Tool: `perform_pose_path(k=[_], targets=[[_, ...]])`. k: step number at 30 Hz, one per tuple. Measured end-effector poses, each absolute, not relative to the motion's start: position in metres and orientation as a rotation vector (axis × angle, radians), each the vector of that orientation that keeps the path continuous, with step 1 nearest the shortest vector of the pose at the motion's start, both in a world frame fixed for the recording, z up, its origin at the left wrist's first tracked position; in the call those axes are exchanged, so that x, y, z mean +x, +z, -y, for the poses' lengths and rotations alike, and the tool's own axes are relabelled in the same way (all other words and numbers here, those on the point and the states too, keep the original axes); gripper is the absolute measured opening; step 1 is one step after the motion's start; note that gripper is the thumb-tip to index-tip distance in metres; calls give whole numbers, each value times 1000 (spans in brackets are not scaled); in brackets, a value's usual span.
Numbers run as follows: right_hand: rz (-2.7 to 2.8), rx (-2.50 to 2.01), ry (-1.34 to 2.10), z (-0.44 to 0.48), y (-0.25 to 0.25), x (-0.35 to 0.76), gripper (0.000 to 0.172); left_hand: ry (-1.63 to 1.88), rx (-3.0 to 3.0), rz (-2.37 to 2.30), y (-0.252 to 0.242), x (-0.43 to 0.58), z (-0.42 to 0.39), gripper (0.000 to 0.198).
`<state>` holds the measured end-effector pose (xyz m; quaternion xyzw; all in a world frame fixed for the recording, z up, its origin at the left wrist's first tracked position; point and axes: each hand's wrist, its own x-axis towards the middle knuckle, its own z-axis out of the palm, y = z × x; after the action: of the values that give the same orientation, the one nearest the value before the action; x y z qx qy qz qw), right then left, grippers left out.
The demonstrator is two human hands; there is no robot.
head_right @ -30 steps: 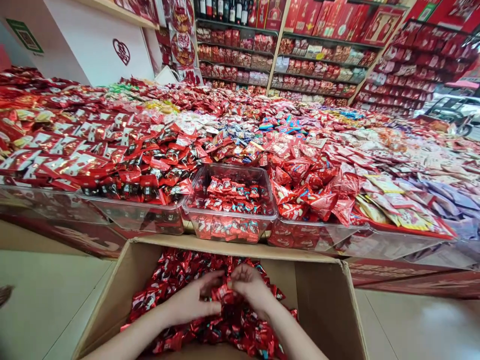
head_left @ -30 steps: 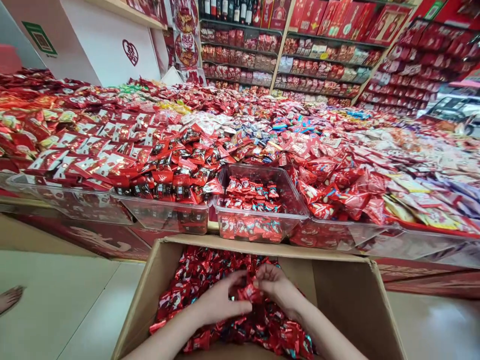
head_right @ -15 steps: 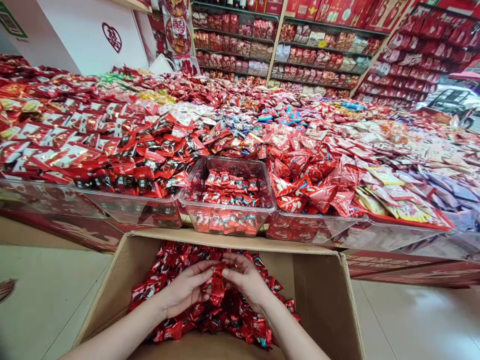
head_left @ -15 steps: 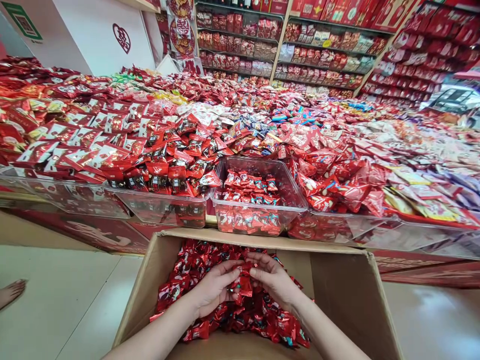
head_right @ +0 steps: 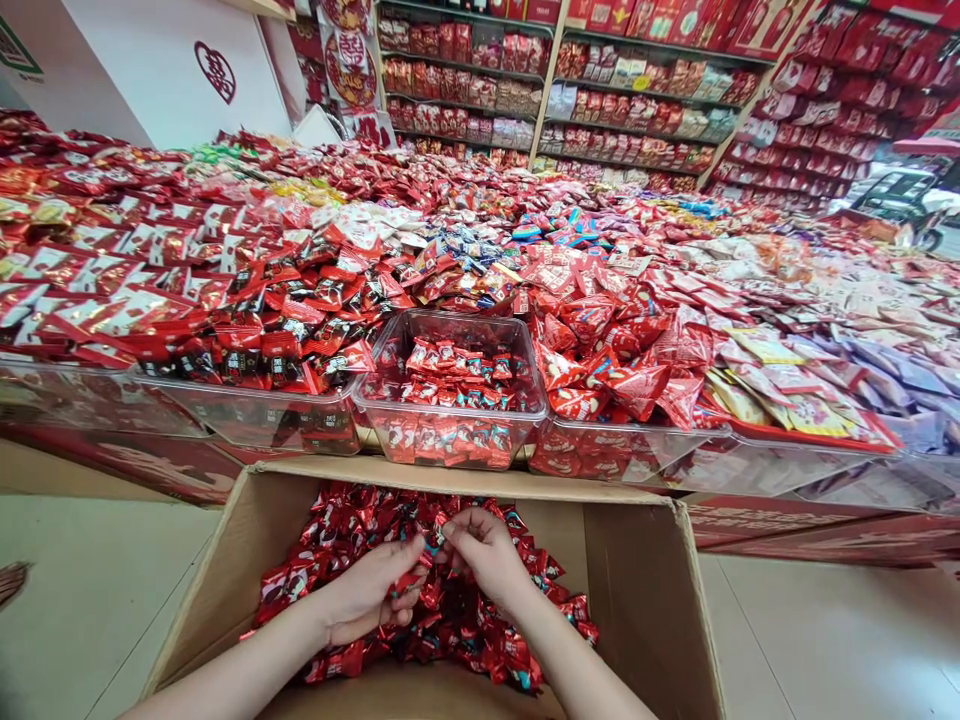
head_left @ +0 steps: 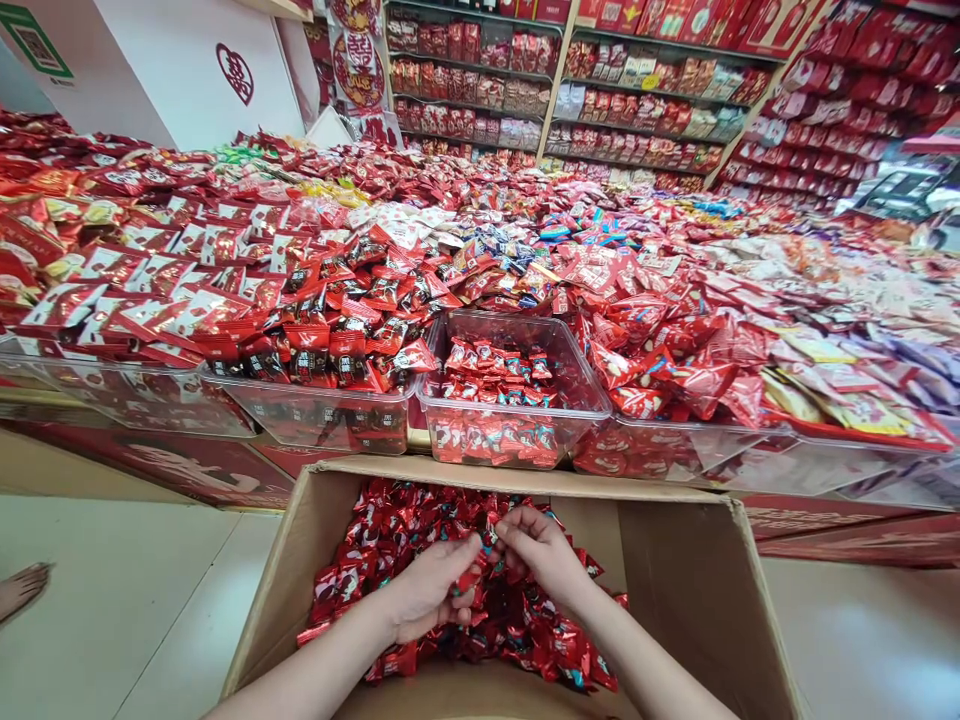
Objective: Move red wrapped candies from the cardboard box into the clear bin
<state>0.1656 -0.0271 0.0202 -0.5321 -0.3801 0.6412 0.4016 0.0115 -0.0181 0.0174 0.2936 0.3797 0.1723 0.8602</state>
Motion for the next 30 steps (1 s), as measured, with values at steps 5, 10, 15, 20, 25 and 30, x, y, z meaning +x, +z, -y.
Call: perform_pose_path(k=[5, 10, 15, 20, 25, 30], targets=[[974, -1373, 1586, 28, 11, 170, 15, 321, 1199, -967, 15, 11, 17, 34], [1514, -1306, 1532, 34, 22, 179, 32, 299, 1416, -972, 17, 4, 12, 33], [1938, -1343, 1204, 41, 50, 177, 27, 192, 1468, -871, 30, -1, 16, 37], [2243, -1411, 894, 44, 87, 180, 19, 255, 1244, -776, 37, -4, 18, 40], [2286, -1344, 439, 36, 176, 193, 14, 558, 1071, -819, 40, -1, 13, 38], [2255, -1680, -43, -41, 235, 183, 9, 644, 801, -1014, 36, 6, 12, 32]])
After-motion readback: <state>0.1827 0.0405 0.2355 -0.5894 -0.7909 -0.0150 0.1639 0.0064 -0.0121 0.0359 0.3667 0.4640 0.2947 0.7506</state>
